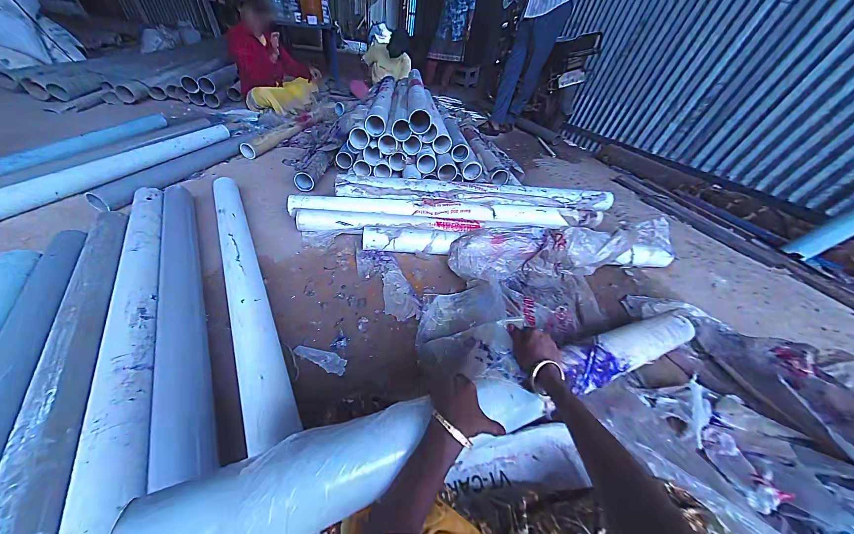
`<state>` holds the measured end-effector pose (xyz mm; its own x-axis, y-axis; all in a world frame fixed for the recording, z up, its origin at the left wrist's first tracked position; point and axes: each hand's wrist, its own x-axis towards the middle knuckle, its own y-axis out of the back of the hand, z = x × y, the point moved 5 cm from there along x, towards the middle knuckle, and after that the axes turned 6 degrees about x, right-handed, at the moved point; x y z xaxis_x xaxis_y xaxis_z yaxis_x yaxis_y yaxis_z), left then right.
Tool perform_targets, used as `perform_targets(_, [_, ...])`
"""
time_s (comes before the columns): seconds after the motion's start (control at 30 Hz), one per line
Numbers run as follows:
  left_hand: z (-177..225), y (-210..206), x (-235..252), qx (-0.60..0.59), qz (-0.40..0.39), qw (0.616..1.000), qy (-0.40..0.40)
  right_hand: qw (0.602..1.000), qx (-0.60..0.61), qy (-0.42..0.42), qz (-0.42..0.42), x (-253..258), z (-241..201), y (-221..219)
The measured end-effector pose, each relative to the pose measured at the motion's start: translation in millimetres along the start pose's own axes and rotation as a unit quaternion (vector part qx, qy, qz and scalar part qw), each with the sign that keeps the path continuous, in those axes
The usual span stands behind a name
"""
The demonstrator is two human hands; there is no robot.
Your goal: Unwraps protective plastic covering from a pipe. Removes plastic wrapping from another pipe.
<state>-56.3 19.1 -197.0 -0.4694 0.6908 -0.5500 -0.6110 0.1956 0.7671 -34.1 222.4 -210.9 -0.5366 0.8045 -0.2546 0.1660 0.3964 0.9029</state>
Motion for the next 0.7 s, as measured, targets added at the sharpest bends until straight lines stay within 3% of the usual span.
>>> perform_targets(0.1, [6.4, -0.8, -0.5, -0.017, 0.052, 0.998, 0.034, 0.999, -0.009, 0.029, 0.012, 20.5, -12.9, 5.2])
perform_targets(0.23, [-4.8, -1.0, 1.0, -0.01, 0.054, 0.994, 0.093, 0.996, -0.064, 0.049, -0.028, 32.5, -42.5, -8.7])
perform_targets(0.37, [-12.5, 4.7, 8.3, 0.022, 0.06, 0.991, 0.115, 0.996, -0.045, 0.068, -0.023, 42.0, -52.4, -16.5])
perform_targets(0.47, [-6.5, -2.9, 3.2, 0.062, 0.088, 0.987, 0.117, 0.989, 0.113, 0.097, -0.011, 45.9, -32.2, -5.3])
perform_targets(0.53, [-6.3, -6.5, -4.0, 0.081, 0.111, 0.984, 0.111, 0.945, 0.306, 0.113, -0.001, 44.4, -7.2, 14.1])
perform_targets(0.6, [-12.2, -2.5, -11.1, 0.086, 0.082, 0.987, 0.109, 0.902, 0.422, 0.09, 0.018, 26.1, 30.9, 39.0])
perform_targets(0.7, [-26.6, 9.5, 0.1, 0.07, 0.048, 0.992, 0.096, 0.819, 0.565, -0.011, 0.096, -1.6, 95.5, 43.2])
